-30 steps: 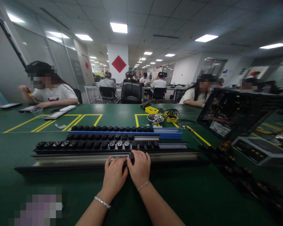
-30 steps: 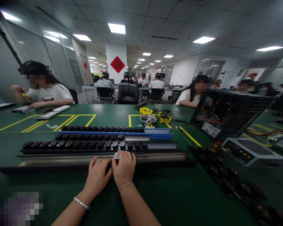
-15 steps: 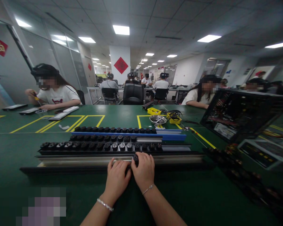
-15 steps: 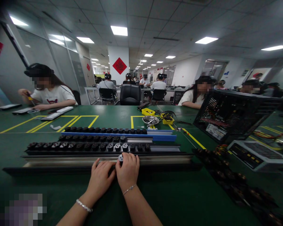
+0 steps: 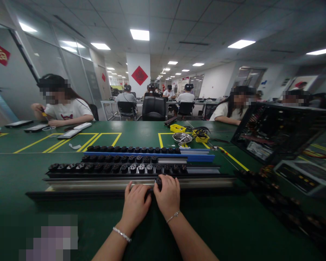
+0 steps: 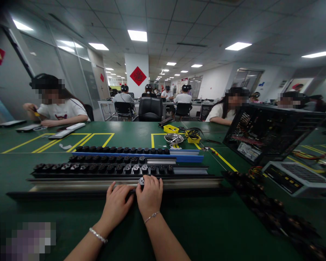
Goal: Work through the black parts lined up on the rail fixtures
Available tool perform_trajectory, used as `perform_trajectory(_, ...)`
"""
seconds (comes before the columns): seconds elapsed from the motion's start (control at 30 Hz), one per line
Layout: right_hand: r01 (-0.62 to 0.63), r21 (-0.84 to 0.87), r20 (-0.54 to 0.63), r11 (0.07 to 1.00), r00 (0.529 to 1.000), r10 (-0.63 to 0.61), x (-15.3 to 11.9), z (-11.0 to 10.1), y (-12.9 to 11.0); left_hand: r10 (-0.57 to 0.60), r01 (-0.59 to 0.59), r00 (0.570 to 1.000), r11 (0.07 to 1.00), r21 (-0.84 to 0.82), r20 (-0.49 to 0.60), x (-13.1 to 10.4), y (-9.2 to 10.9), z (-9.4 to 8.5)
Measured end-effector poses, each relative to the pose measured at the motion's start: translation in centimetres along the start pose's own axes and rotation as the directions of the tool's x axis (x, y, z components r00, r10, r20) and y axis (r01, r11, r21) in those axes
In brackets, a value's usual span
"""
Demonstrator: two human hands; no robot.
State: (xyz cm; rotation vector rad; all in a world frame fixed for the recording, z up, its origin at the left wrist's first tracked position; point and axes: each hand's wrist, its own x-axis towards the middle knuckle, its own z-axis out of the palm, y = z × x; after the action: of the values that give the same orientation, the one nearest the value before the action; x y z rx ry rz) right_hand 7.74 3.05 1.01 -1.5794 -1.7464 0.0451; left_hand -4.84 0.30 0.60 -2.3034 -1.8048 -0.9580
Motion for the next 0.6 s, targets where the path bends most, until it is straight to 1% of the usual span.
perform_trajectory(0.3,-0.001,-0.001,0.004,1.0,1.0,0.001,0.08,-0.59,0.31,-0.013,0.014,1.0,1.0,-0.017,0.027,-0.04,-0.16,0.15)
perform_trajectory(0.47,0.007,-0.03,-0.017,1.0,1.0,-0.007,0.17,-0.82,0.66,0.0,0.0,1.0,1.0,-0.011,0.008,-0.02,-0.3,0.23)
perform_trajectory(0.6,0.006,-0.038,-0.012,0.999,1.0,-0.007,0.17,-0.8,0.78,-0.002,0.002,1.0,1.0,-0.009,0.014,0.0,-0.27,0.14)
